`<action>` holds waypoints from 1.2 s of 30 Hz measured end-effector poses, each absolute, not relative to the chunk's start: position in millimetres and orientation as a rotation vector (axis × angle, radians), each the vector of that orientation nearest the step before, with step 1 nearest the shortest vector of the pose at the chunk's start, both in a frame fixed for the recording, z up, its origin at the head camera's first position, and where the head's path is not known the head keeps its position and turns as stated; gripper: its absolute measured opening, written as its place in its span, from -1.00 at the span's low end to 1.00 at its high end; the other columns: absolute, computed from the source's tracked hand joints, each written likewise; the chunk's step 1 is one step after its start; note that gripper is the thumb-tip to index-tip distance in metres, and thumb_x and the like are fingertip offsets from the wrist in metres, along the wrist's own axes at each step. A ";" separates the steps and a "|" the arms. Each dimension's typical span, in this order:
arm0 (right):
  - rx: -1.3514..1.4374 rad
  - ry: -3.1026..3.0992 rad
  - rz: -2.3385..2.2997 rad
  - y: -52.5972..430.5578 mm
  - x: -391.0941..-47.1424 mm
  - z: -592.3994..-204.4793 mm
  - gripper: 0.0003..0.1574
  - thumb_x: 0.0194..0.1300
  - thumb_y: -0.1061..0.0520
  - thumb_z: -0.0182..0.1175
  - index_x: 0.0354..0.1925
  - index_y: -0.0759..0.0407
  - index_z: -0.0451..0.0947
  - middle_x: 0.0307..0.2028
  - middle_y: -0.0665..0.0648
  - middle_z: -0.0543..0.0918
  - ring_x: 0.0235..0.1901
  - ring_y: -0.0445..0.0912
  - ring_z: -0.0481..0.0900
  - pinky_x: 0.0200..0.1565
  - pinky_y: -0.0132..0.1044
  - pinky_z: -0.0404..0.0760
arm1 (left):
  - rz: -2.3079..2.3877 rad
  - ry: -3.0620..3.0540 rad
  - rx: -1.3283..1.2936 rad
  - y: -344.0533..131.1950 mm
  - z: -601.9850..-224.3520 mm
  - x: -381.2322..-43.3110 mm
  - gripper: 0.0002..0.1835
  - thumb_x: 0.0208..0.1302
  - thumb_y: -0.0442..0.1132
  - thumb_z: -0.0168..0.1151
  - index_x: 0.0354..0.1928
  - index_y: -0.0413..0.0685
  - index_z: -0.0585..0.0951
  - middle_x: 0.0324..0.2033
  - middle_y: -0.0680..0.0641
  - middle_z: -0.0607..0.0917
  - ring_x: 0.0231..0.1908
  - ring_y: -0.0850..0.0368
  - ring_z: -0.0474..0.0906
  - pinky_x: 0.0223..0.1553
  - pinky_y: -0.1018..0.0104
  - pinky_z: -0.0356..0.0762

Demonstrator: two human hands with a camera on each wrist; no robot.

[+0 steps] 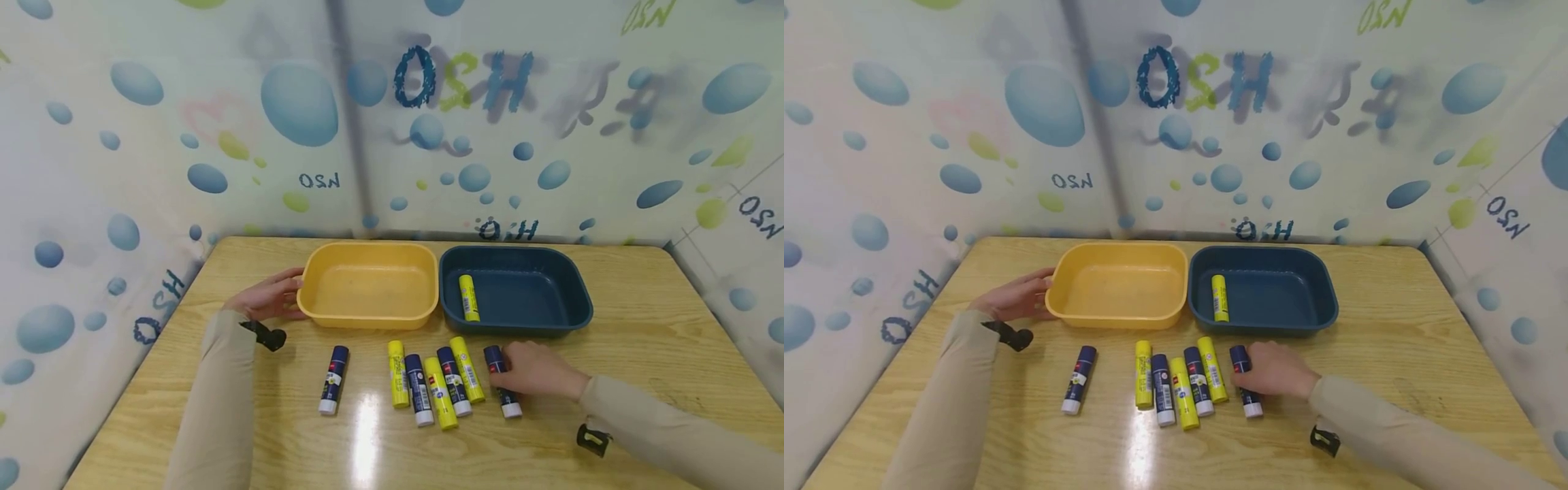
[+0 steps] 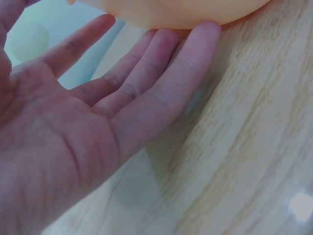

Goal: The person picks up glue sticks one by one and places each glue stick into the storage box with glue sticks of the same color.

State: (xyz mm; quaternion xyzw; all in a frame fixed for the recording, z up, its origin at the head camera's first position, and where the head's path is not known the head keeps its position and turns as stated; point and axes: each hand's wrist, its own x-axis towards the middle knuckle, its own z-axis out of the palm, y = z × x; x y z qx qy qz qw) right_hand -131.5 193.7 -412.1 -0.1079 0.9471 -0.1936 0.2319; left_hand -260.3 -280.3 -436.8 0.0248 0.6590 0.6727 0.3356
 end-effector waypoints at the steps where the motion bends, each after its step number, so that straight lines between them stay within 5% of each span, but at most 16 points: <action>1: -0.296 2.602 -0.532 193.9 -131.8 -411.2 -0.67 0.09 -0.02 0.35 -0.44 0.18 0.48 -0.62 0.03 0.48 -0.65 -0.15 0.44 -0.62 -0.33 0.39 | 1.756 1.718 0.065 -280.4 -436.7 -260.5 -0.36 0.53 -0.19 -0.10 0.50 -0.12 -0.07 0.36 -0.30 0.18 0.08 0.02 0.46 0.12 -0.17 0.42; 15: -0.370 2.599 -0.543 190.5 -130.2 -399.5 -0.71 0.10 0.00 0.33 -0.44 0.14 0.46 -0.62 0.01 0.48 -0.66 -0.16 0.44 -0.62 -0.32 0.40 | 1.768 1.706 0.071 -280.1 -436.2 -259.3 -0.39 0.54 -0.21 -0.13 0.50 -0.12 -0.05 0.30 -0.24 0.27 0.08 0.01 0.46 0.12 -0.18 0.40; 36: -0.461 2.586 -0.480 170.8 -130.6 -366.6 -0.67 0.15 -0.05 0.35 -0.38 0.12 0.47 -0.61 -0.02 0.48 -0.66 -0.17 0.45 -0.62 -0.34 0.42 | 1.779 1.693 0.064 -280.7 -437.9 -259.5 -0.39 0.54 -0.21 -0.15 0.50 -0.09 -0.07 0.37 -0.29 0.14 0.11 0.00 0.43 0.14 -0.18 0.38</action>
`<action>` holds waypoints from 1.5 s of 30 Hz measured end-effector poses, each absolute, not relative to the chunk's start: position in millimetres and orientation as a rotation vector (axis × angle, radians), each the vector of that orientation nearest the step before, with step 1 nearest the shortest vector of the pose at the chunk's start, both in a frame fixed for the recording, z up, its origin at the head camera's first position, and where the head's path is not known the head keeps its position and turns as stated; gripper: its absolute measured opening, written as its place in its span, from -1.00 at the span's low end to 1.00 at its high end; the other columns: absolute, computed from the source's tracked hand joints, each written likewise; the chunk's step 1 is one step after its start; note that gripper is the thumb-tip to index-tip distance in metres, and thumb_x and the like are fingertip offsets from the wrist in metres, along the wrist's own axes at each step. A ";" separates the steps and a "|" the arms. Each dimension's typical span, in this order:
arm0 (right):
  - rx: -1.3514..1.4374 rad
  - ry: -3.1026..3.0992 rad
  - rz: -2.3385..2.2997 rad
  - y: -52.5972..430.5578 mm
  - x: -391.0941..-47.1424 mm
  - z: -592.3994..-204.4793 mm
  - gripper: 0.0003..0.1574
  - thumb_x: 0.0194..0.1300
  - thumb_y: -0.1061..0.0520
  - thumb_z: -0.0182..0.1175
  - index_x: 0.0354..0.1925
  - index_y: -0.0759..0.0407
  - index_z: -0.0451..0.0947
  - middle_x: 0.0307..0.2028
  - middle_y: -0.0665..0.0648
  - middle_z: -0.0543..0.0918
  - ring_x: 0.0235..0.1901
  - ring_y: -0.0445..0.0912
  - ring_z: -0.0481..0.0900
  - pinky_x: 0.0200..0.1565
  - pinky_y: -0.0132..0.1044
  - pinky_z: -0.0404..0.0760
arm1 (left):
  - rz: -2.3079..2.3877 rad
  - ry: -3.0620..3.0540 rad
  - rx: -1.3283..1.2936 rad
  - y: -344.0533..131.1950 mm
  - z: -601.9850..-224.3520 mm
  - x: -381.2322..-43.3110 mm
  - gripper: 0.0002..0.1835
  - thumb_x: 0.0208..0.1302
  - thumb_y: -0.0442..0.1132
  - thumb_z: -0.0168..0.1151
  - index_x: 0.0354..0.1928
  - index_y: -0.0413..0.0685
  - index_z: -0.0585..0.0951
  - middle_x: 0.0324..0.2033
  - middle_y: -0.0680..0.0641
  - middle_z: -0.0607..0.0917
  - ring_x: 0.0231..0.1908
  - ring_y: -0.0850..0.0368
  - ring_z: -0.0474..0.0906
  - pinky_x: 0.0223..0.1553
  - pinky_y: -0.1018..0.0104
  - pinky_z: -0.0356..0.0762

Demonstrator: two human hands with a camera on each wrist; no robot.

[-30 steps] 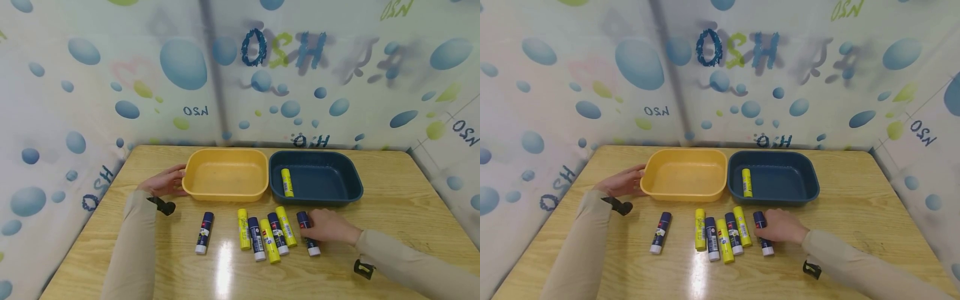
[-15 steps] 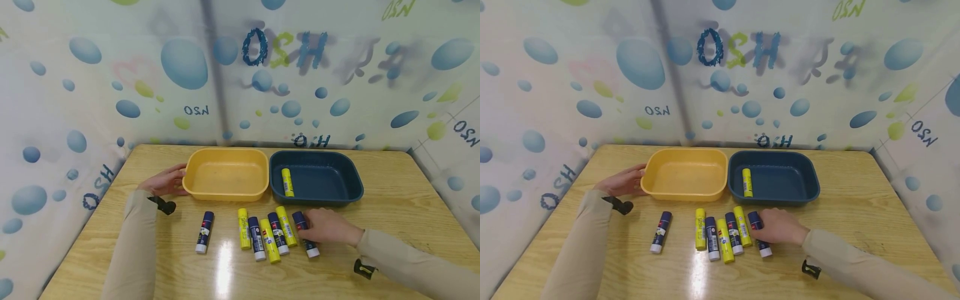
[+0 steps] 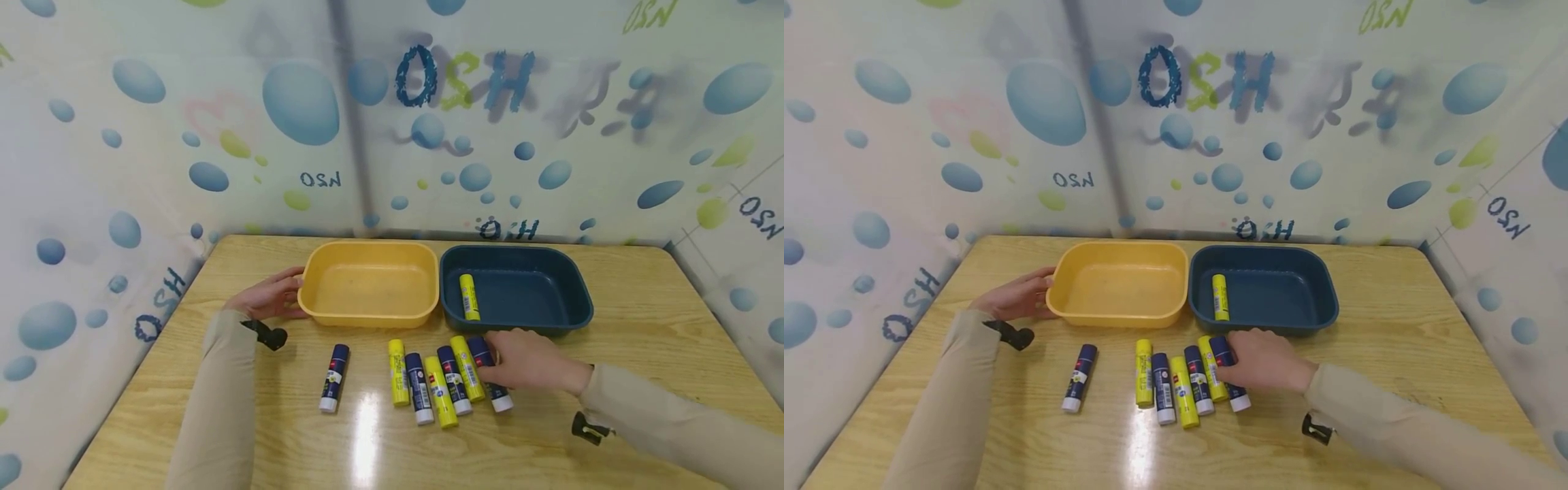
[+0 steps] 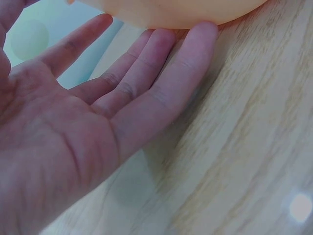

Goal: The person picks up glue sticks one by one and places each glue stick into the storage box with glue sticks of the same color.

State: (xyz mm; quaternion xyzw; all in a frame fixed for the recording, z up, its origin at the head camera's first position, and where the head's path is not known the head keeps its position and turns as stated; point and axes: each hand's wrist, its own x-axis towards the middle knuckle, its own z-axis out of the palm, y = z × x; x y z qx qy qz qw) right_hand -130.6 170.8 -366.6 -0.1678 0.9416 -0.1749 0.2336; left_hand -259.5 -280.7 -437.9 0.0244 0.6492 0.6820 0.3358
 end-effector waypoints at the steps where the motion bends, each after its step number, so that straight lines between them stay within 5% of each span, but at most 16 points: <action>1: -0.469 2.595 -0.470 170.1 -131.5 -364.4 -0.66 0.16 -0.06 0.35 -0.40 0.12 0.46 -0.62 -0.01 0.47 -0.67 -0.17 0.44 -0.63 -0.34 0.41 | 1.779 1.694 0.061 -280.8 -437.9 -259.7 -0.39 0.54 -0.20 -0.14 0.50 -0.09 -0.07 0.37 -0.29 0.14 0.11 0.00 0.43 0.14 -0.18 0.38; 45: -0.468 2.597 -0.565 130.5 -217.9 -325.6 -0.58 0.31 -0.11 0.15 -0.19 0.25 0.48 -0.48 0.14 0.62 -0.52 -0.04 0.59 -0.42 -0.28 0.54 | 1.813 1.654 0.027 -279.0 -439.7 -255.2 -0.36 0.55 -0.20 -0.17 0.52 -0.09 -0.13 0.38 -0.29 0.11 0.10 0.06 0.43 0.14 -0.11 0.42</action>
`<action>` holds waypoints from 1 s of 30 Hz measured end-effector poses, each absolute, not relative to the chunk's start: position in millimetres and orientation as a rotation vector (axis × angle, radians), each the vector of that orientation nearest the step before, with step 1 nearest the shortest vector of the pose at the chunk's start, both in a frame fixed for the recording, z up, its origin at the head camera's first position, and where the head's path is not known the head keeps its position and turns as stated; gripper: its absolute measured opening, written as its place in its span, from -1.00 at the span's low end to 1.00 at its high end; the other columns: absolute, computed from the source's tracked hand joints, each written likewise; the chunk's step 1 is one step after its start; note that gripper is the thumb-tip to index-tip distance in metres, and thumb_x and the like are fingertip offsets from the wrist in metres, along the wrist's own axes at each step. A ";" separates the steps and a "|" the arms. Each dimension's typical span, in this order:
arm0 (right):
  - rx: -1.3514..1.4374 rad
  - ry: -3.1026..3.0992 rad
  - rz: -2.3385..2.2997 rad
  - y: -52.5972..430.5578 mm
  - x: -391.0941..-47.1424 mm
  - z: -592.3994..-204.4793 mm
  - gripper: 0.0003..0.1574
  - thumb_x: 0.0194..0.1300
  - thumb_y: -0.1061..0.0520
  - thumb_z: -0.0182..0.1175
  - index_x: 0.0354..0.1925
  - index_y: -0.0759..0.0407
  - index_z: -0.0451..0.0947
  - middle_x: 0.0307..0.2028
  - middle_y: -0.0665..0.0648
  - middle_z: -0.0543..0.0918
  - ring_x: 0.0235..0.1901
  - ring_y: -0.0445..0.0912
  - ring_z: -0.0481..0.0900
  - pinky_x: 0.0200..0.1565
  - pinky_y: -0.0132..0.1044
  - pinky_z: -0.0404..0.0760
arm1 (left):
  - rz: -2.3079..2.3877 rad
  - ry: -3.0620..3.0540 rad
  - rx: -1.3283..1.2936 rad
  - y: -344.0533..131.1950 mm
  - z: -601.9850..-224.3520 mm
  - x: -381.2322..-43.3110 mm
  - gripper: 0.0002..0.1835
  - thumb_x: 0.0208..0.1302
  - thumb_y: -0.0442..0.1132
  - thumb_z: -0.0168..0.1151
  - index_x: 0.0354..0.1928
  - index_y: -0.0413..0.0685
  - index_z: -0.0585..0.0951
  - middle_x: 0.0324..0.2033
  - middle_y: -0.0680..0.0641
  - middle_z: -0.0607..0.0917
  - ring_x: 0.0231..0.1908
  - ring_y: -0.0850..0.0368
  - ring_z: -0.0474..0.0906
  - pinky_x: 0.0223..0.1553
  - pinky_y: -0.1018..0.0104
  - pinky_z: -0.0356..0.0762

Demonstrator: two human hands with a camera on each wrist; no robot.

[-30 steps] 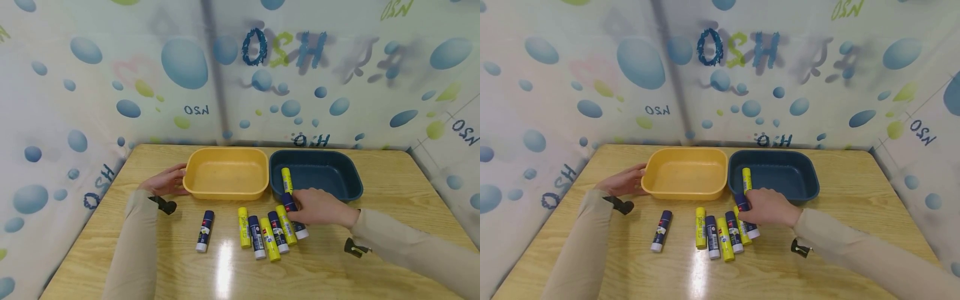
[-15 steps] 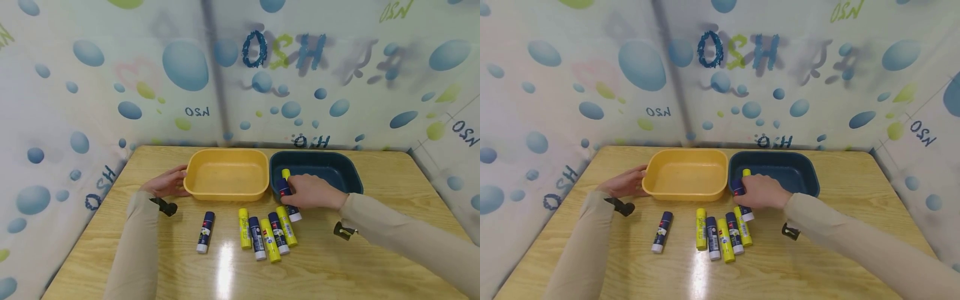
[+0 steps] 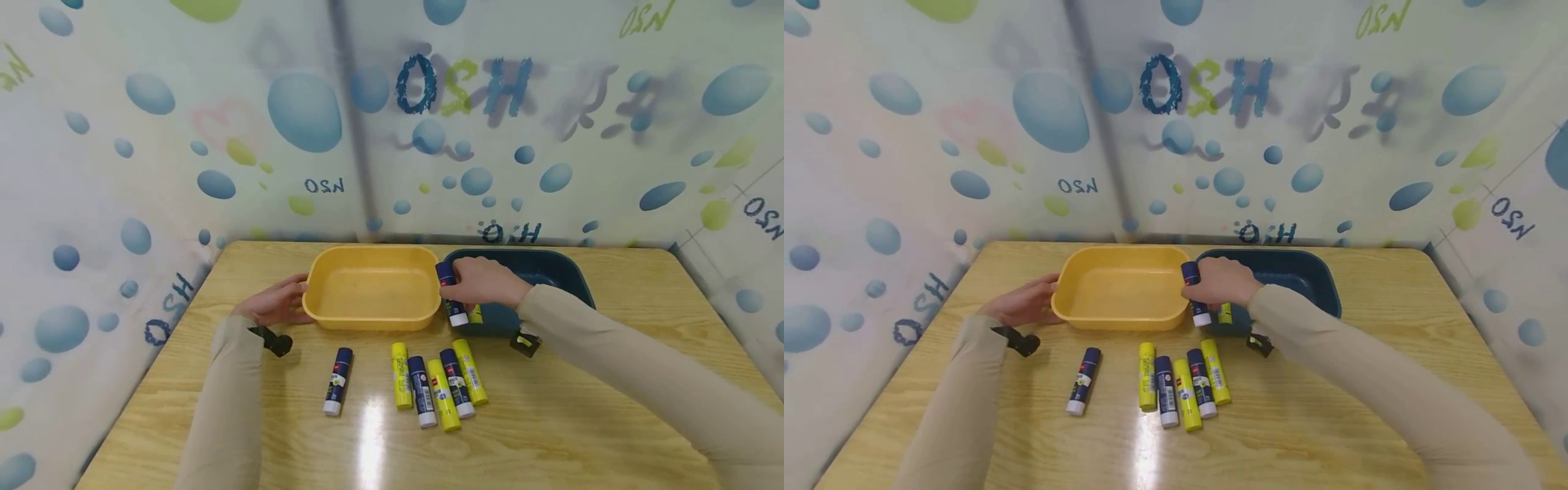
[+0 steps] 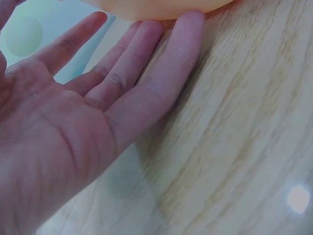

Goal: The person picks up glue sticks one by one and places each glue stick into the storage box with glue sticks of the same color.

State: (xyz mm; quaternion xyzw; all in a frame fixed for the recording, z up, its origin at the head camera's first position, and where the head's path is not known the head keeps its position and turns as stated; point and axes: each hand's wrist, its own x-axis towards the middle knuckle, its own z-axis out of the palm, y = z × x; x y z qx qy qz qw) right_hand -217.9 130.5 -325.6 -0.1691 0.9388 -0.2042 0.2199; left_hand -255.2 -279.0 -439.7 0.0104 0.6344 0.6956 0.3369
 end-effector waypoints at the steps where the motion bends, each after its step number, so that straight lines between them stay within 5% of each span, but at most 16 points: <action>1: -0.465 2.593 -0.573 129.0 -219.8 -326.1 -0.58 0.32 -0.11 0.15 -0.17 0.25 0.47 -0.46 0.13 0.62 -0.50 -0.03 0.60 -0.40 -0.28 0.55 | 1.813 1.652 0.026 -279.2 -440.4 -255.0 -0.36 0.55 -0.19 -0.17 0.52 -0.09 -0.14 0.39 -0.30 0.09 0.11 0.05 0.42 0.15 -0.11 0.41; 10: -0.402 2.576 -0.554 112.4 -230.7 -331.2 -0.50 0.32 -0.11 0.14 -0.02 0.28 0.44 -0.39 0.12 0.60 -0.39 0.02 0.64 -0.31 -0.24 0.60 | 1.820 1.630 0.027 -279.4 -441.8 -254.1 -0.38 0.57 -0.18 -0.21 0.52 -0.07 -0.15 0.41 -0.28 0.06 0.13 0.06 0.39 0.16 -0.12 0.38; 30: -0.358 2.566 -0.562 69.4 -256.5 -343.2 -0.47 0.31 -0.15 0.16 -0.06 0.29 0.51 -0.43 0.12 0.63 -0.48 -0.09 0.63 -0.24 -0.24 0.65 | 1.849 1.594 0.009 -279.3 -441.5 -254.6 -0.36 0.56 -0.17 -0.20 0.53 0.04 -0.18 0.43 -0.26 0.02 0.14 0.08 0.39 0.16 -0.11 0.40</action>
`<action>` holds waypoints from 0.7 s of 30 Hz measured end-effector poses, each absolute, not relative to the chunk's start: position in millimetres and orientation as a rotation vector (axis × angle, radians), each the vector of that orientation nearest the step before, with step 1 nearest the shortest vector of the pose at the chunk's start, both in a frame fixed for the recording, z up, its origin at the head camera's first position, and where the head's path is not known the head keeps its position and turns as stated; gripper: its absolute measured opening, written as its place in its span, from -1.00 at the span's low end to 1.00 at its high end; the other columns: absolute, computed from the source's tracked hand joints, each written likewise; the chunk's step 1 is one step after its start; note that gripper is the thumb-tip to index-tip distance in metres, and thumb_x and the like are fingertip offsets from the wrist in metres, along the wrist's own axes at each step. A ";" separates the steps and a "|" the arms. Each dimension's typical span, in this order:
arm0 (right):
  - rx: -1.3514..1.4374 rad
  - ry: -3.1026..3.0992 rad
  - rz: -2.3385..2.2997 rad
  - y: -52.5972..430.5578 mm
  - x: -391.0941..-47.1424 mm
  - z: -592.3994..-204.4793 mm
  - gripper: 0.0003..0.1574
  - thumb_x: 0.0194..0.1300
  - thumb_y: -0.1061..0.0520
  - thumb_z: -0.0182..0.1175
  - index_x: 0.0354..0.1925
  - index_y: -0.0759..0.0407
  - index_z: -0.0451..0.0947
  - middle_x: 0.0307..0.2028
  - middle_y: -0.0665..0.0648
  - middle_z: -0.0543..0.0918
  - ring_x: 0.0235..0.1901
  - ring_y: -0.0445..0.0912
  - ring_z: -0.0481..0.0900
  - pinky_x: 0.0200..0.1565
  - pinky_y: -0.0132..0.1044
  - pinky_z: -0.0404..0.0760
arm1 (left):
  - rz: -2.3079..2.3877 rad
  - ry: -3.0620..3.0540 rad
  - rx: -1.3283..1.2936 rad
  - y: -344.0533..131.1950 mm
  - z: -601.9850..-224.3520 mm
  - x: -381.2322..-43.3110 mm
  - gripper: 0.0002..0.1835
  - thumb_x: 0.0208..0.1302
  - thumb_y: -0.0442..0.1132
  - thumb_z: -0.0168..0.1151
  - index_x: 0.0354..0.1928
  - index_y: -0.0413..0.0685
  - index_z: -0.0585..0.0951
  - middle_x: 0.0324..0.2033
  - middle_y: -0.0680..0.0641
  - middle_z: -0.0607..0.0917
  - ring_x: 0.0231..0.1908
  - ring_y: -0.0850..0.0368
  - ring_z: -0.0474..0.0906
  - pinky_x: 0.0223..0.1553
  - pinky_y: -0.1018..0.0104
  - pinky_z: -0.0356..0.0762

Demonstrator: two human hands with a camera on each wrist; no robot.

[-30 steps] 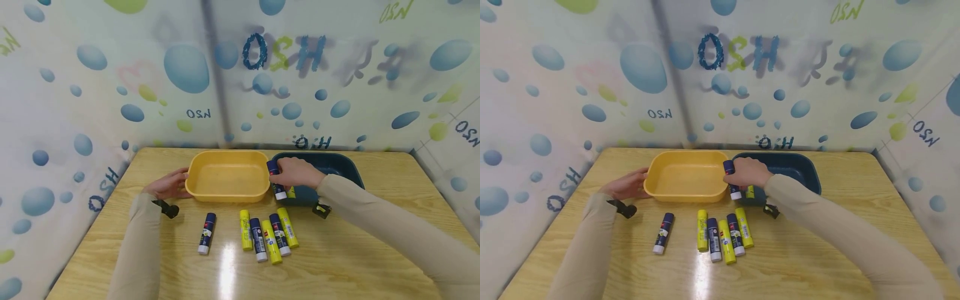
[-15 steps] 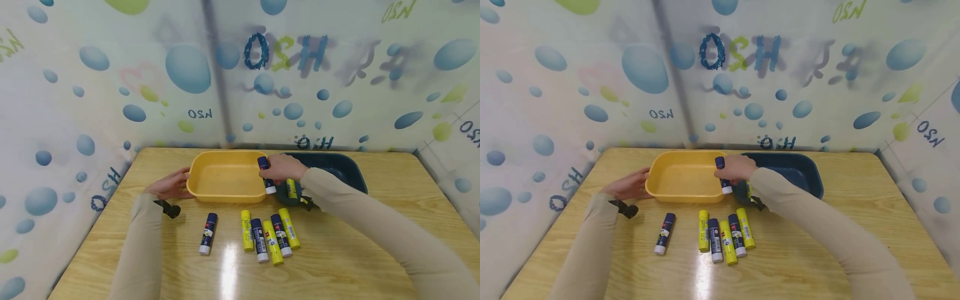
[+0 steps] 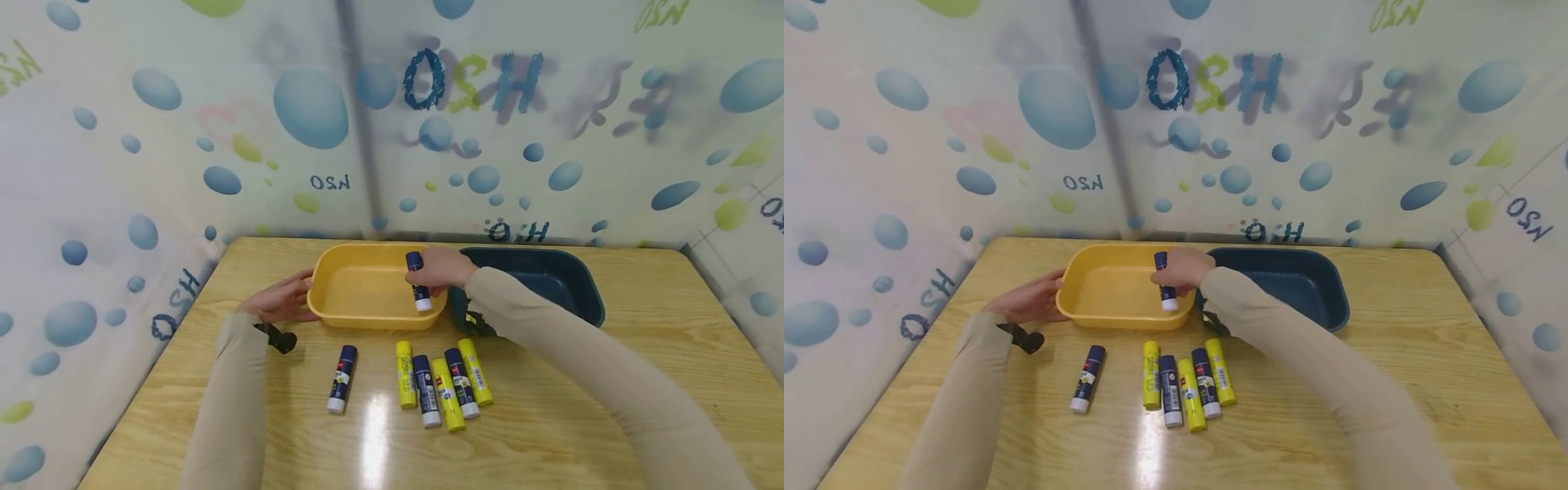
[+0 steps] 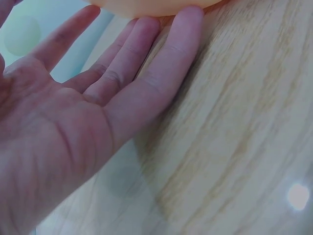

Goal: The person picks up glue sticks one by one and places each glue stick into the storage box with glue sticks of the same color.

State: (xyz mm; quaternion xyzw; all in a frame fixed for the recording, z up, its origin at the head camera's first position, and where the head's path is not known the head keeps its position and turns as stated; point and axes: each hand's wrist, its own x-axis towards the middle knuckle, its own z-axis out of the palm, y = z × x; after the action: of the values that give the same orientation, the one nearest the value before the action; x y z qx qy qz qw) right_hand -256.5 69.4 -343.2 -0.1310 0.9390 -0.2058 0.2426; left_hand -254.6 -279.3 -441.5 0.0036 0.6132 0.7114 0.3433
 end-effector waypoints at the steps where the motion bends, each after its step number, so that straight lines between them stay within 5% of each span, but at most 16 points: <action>1: -0.358 2.572 -0.554 67.8 -257.6 -343.8 -0.48 0.31 -0.15 0.16 -0.08 0.28 0.52 -0.45 0.11 0.63 -0.50 -0.09 0.63 -0.26 -0.25 0.64 | 1.847 1.596 0.010 -279.2 -441.2 -254.9 -0.36 0.56 -0.17 -0.19 0.53 0.03 -0.17 0.43 -0.26 0.03 0.13 0.07 0.39 0.16 -0.11 0.40; 12: -0.376 2.558 -0.486 47.3 -261.5 -343.3 -0.53 0.31 -0.13 0.16 -0.11 0.25 0.53 -0.44 0.10 0.63 -0.54 -0.10 0.62 -0.39 -0.34 0.62 | 1.850 1.599 0.004 -277.0 -437.3 -255.7 -0.37 0.56 -0.17 -0.18 0.53 0.03 -0.14 0.43 -0.23 0.03 0.17 0.04 0.33 0.16 -0.12 0.39; 21: -0.272 2.478 -0.501 32.3 -271.7 -345.3 -0.49 0.30 -0.14 0.18 -0.05 0.25 0.52 -0.40 0.13 0.66 -0.36 -0.01 0.70 -0.18 -0.25 0.64 | 1.850 1.618 -0.036 -275.9 -437.6 -252.3 -0.37 0.56 -0.19 -0.20 0.53 0.04 -0.16 0.45 -0.23 0.00 0.16 0.03 0.34 0.16 -0.13 0.39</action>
State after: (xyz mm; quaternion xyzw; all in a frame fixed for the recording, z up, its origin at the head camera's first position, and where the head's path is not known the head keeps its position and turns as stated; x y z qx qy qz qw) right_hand -271.7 32.3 -345.3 -0.1022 0.9312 -0.1884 0.2950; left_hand -252.3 -275.9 -437.6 -0.0137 0.6201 0.7092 0.3350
